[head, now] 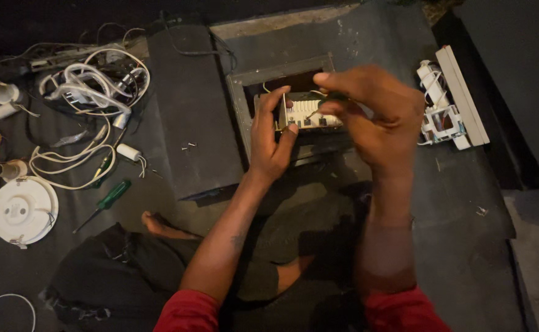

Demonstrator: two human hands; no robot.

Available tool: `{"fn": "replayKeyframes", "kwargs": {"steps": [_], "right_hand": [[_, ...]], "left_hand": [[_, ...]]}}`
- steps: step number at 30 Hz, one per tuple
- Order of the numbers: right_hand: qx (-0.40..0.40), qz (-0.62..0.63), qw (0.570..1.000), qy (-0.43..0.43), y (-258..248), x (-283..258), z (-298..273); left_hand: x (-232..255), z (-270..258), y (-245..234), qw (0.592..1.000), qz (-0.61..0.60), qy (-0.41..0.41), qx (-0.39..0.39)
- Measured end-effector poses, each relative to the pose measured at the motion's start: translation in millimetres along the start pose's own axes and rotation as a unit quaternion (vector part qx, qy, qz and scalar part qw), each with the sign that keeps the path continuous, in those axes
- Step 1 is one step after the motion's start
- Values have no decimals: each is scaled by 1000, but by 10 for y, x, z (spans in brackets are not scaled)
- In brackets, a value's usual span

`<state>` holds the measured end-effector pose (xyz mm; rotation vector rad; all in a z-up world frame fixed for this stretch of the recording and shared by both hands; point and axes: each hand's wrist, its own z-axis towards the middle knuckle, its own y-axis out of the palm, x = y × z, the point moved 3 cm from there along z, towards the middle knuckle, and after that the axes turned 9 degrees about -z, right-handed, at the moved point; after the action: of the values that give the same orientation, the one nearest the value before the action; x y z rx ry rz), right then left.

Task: The person uses a screwdriver to remove screws from a black electronic device, detaches a circuit board, and then reassembles the device by screwing the casing back together.

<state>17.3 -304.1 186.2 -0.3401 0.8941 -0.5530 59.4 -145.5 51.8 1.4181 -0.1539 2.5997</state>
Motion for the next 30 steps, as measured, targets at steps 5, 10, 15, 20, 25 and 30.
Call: {"fn": "replayKeyframes", "kwargs": {"steps": [5, 10, 15, 20, 25, 30], "right_hand": [[-12, 75, 997, 33, -45, 45, -35], [11, 85, 996, 30, 42, 63, -19], [37, -42, 998, 30, -15, 19, -49], [32, -76, 995, 48, -154, 61, -30], [34, 37, 996, 80, -145, 105, -44], [24, 57, 997, 44, -18, 87, -33]], "left_hand": [[44, -12, -7, 1000, -3, 15, 3], [36, 1, -6, 1000, -2, -2, 6], [20, -21, -9, 1000, 8, 11, 3], [1, -46, -8, 1000, 8, -3, 11], [-21, -14, 0, 1000, 18, 20, 14], [-15, -27, 2, 1000, 8, 15, 12]]}}
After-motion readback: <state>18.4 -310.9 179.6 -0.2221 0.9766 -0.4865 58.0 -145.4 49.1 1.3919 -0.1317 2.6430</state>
